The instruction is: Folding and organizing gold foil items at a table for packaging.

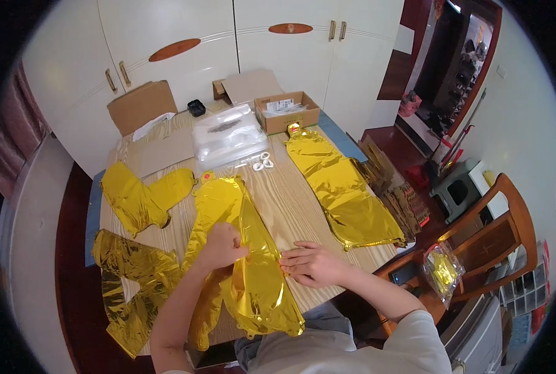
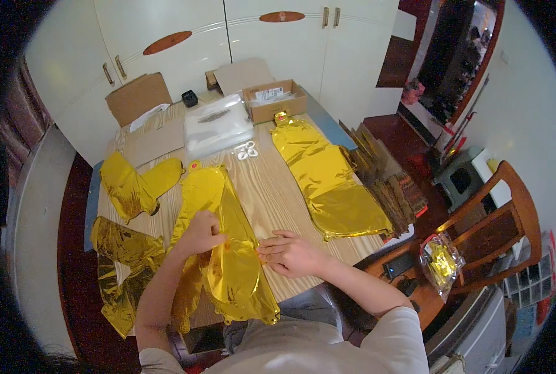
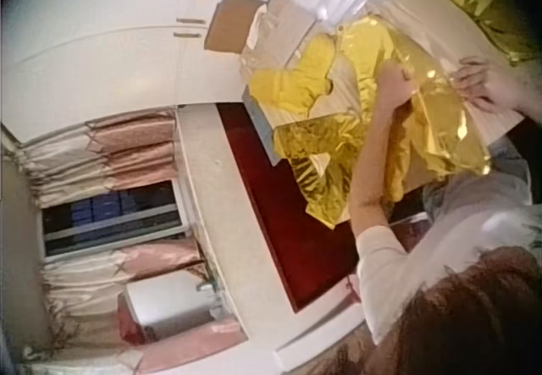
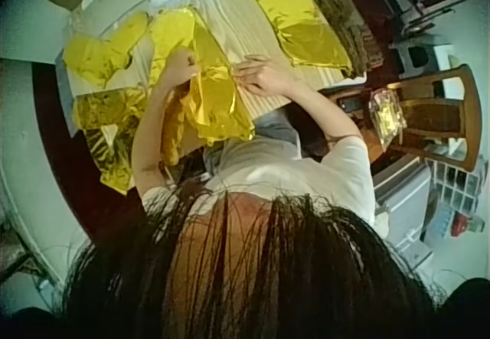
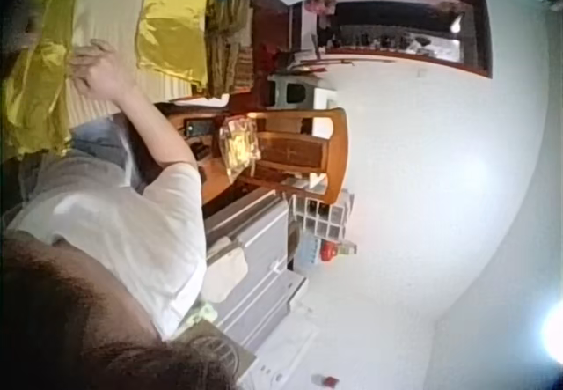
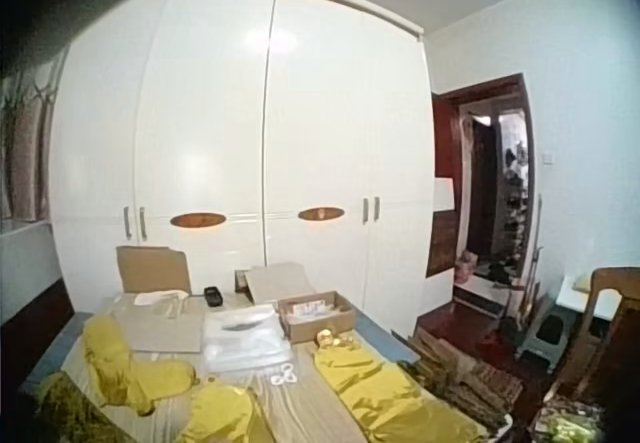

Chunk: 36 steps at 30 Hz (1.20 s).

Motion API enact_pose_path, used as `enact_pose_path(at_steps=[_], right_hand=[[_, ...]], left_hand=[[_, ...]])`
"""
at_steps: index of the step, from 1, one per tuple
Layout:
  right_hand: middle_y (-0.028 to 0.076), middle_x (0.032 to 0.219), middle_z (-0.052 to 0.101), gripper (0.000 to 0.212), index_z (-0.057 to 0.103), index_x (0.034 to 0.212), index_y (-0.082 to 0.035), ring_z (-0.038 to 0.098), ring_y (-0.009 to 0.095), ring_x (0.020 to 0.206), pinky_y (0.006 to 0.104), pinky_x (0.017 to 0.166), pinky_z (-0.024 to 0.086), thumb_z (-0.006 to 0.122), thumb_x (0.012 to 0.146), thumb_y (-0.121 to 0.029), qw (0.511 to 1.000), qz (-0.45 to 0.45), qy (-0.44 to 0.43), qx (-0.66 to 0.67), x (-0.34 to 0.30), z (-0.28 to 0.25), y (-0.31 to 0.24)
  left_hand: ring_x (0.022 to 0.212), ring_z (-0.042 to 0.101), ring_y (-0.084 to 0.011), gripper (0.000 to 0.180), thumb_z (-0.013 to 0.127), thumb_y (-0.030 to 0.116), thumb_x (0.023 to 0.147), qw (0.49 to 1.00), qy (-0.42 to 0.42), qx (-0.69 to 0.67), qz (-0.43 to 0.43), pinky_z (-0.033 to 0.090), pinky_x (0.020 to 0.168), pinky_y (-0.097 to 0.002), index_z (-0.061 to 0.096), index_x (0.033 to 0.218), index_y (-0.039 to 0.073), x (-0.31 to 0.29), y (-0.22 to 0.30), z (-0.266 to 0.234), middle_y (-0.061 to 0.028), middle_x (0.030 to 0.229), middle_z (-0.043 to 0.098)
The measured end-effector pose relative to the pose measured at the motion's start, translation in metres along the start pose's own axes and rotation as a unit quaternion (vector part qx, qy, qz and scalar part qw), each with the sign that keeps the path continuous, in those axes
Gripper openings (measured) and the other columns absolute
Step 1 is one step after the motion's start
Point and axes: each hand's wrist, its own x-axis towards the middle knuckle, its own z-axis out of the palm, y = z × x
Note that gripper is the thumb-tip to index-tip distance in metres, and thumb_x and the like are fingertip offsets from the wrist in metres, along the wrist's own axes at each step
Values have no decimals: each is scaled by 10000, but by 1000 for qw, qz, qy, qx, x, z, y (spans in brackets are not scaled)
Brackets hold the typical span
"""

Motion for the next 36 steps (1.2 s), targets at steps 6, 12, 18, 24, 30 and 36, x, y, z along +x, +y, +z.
enact_pose_path(at_steps=[6,12,18,24,30,36], right_hand=[[35,1155,656,245,700,1028,-99,569,163,1143,418,1028,378,597,822,-179,1000,4,-6,1,-1,0,-1],[39,1135,664,241,703,1026,-88,580,177,1135,430,1025,386,616,817,-171,1000,2,-1,6,-1,1,-1],[40,1151,657,248,698,1024,-92,568,169,1146,434,1032,378,603,813,-181,1000,5,-3,10,-1,1,-1],[53,1138,662,251,702,1013,-78,577,174,1135,440,1032,379,594,815,-188,1000,7,-3,13,-3,0,0],[61,1142,659,256,701,1013,-74,570,181,1148,443,1050,366,585,814,-188,1000,6,-10,23,-3,2,2],[62,1149,657,261,700,1015,-80,570,185,1151,444,1050,370,590,805,-190,1000,8,-14,23,-3,-1,2]], left_hand=[[480,474,-280,375,695,277,732,994,75,-9,-85,379,493,-400,511,586,-16,24,7,-4,-122,507,482],[528,530,-274,390,696,320,738,986,97,-23,-132,422,540,-398,546,633,-24,76,-18,12,-134,569,544],[693,641,-287,303,698,317,746,978,68,-5,-195,494,659,-379,652,760,17,102,-35,19,-136,722,657],[843,657,-306,269,693,318,758,972,54,46,-226,507,763,-406,693,824,57,107,-29,21,-130,840,692],[897,619,-332,201,660,235,771,957,90,196,-192,493,768,-444,676,838,46,108,-14,22,-152,887,666],[968,582,-326,256,610,172,796,948,121,283,83,445,829,-456,620,992,8,72,20,21,-144,1002,618]])
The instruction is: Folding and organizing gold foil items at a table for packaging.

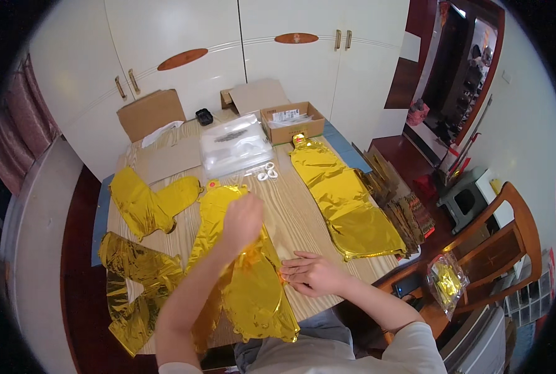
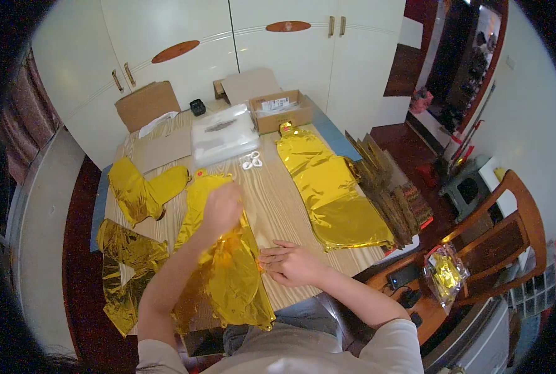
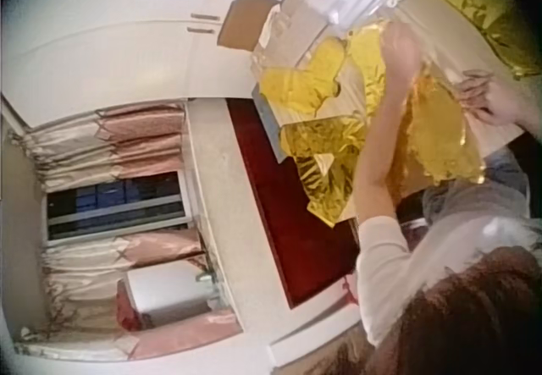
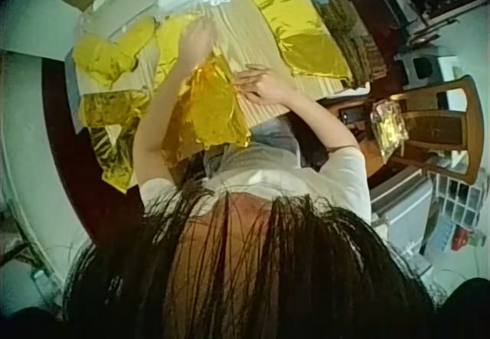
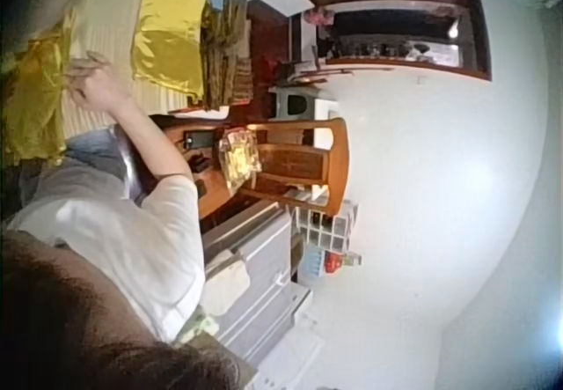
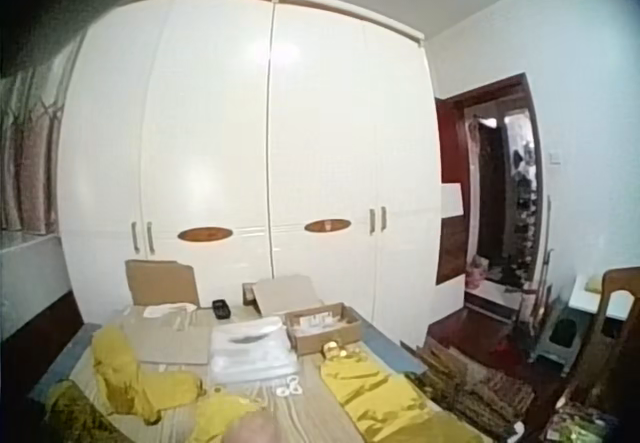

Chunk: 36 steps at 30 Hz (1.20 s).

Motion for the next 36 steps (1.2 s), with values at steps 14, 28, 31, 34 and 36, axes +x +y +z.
enact_pose_path(at_steps=[14,28,31,34,36], right_hand=[[58,1132,665,236,711,968,-80,593,180,1110,437,1037,391,603,787,-187,1000,-2,13,5,0,2,1],[58,1107,676,241,712,997,-80,602,187,1111,442,1034,396,626,785,-152,1000,3,16,7,1,0,0],[56,1103,677,230,714,985,-79,606,187,1106,445,1036,394,627,786,-156,1000,3,13,7,2,0,-1],[62,1104,676,222,715,974,-75,604,191,1109,448,1032,397,634,782,-150,1000,8,7,19,4,-2,-1],[67,1088,680,211,713,959,-62,608,205,1097,451,1026,404,636,781,-144,999,2,-14,44,3,-6,1]], left_hand=[[932,601,-203,405,600,373,829,993,-54,30,104,394,778,-387,667,991,9,-52,37,-9,-117,1051,658],[901,575,-222,525,630,513,724,994,-97,34,23,407,762,-375,679,863,10,10,-20,8,-90,984,664],[1050,548,-256,839,632,671,662,988,-131,76,33,393,851,-389,600,1142,-17,12,-27,6,-127,1159,613],[1188,483,-240,1142,585,819,549,973,-204,98,38,341,949,-366,501,1276,-58,17,-32,1,-155,1321,511],[1232,447,-251,1226,590,834,529,964,-238,112,26,324,984,-371,418,1332,-77,16,-27,1,-180,1372,457]])
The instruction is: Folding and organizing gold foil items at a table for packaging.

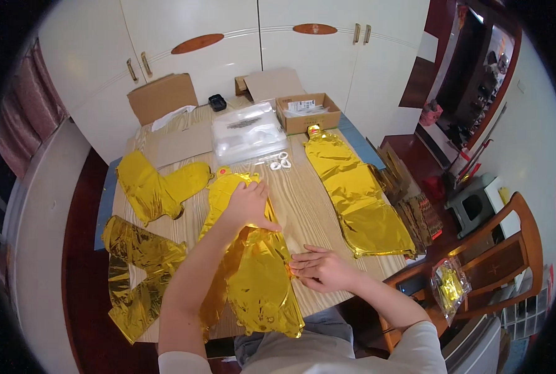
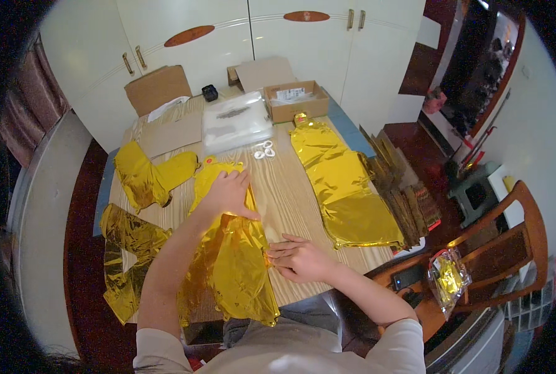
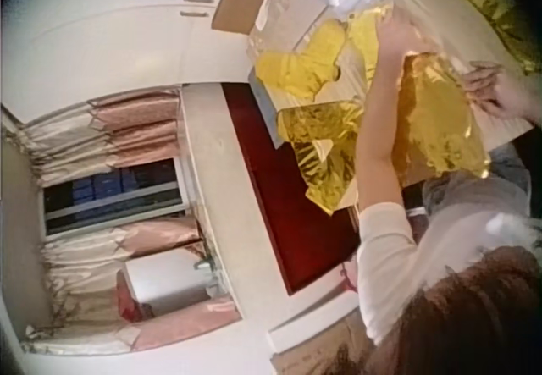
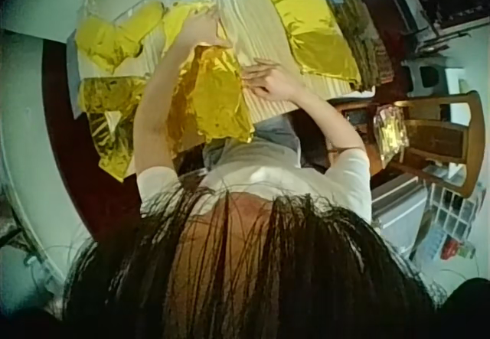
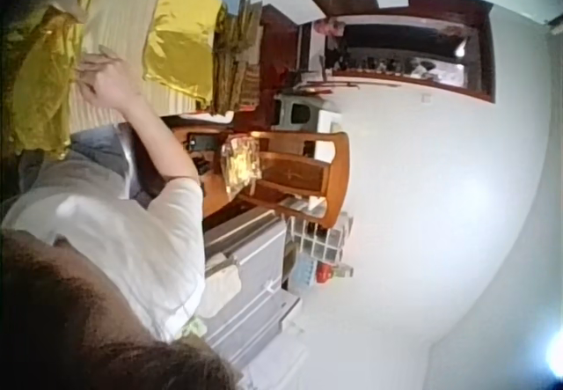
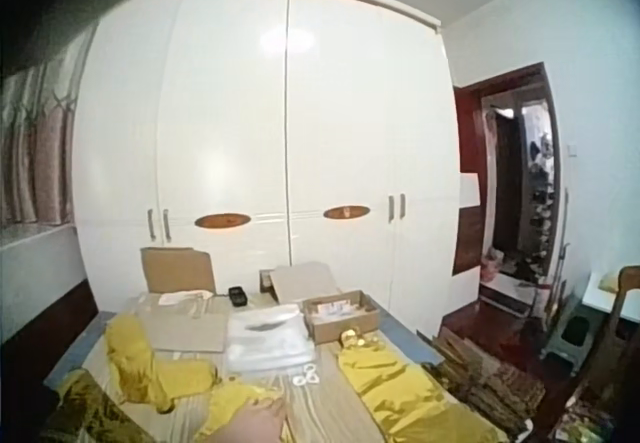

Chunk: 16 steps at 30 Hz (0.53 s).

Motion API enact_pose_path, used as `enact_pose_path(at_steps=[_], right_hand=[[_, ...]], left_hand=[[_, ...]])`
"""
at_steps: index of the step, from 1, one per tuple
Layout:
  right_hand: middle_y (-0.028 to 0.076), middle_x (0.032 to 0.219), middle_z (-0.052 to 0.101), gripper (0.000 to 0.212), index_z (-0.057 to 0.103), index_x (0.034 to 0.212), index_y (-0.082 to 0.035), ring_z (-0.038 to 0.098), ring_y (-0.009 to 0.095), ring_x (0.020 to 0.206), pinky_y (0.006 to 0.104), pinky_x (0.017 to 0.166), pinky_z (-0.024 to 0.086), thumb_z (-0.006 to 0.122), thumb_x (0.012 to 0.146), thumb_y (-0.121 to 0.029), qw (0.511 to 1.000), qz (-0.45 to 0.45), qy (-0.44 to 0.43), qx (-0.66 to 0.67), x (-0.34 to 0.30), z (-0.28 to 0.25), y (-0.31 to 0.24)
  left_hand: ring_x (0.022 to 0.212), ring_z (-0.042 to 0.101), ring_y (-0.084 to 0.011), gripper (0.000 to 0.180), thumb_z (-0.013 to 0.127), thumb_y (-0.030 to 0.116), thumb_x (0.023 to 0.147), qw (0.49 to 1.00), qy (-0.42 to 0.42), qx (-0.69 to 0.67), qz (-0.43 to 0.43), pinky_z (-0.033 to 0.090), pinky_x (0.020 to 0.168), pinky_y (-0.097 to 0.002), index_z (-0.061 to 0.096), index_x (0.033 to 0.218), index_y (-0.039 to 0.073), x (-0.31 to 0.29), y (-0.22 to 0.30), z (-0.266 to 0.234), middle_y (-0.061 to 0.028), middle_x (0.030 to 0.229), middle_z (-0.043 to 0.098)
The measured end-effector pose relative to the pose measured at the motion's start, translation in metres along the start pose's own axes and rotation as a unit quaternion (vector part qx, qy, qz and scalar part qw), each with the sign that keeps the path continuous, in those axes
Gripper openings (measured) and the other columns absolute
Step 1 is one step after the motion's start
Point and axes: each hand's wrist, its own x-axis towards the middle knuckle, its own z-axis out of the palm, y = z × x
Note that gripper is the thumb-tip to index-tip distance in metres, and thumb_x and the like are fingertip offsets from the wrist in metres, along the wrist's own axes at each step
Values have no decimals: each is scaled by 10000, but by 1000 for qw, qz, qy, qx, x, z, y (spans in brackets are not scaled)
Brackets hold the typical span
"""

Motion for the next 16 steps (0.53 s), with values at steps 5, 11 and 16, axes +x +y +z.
enact_pose_path(at_steps=[5,11,16], right_hand=[[84,1050,684,222,698,972,-47,621,251,1046,460,999,429,629,774,-120,998,-46,31,30,20,-15,19],[84,1130,655,327,679,1066,-55,536,234,1173,460,1049,352,608,756,-129,989,-109,-18,-98,55,-24,34],[82,1230,609,431,668,1137,-99,455,229,1264,463,1081,301,649,716,-193,988,-100,-69,-99,42,-13,43]], left_hand=[[1323,343,-289,1354,619,838,500,998,-63,-21,-24,271,1058,-410,261,1408,-100,2,8,-4,-228,1466,307],[1345,305,-303,1386,639,830,484,994,-102,-17,-46,240,1084,-447,206,1431,-85,6,9,-5,-229,1493,244],[1404,213,-291,1390,629,839,501,988,-141,-24,-51,203,1111,-444,164,1449,-66,9,7,0,-226,1521,179]])
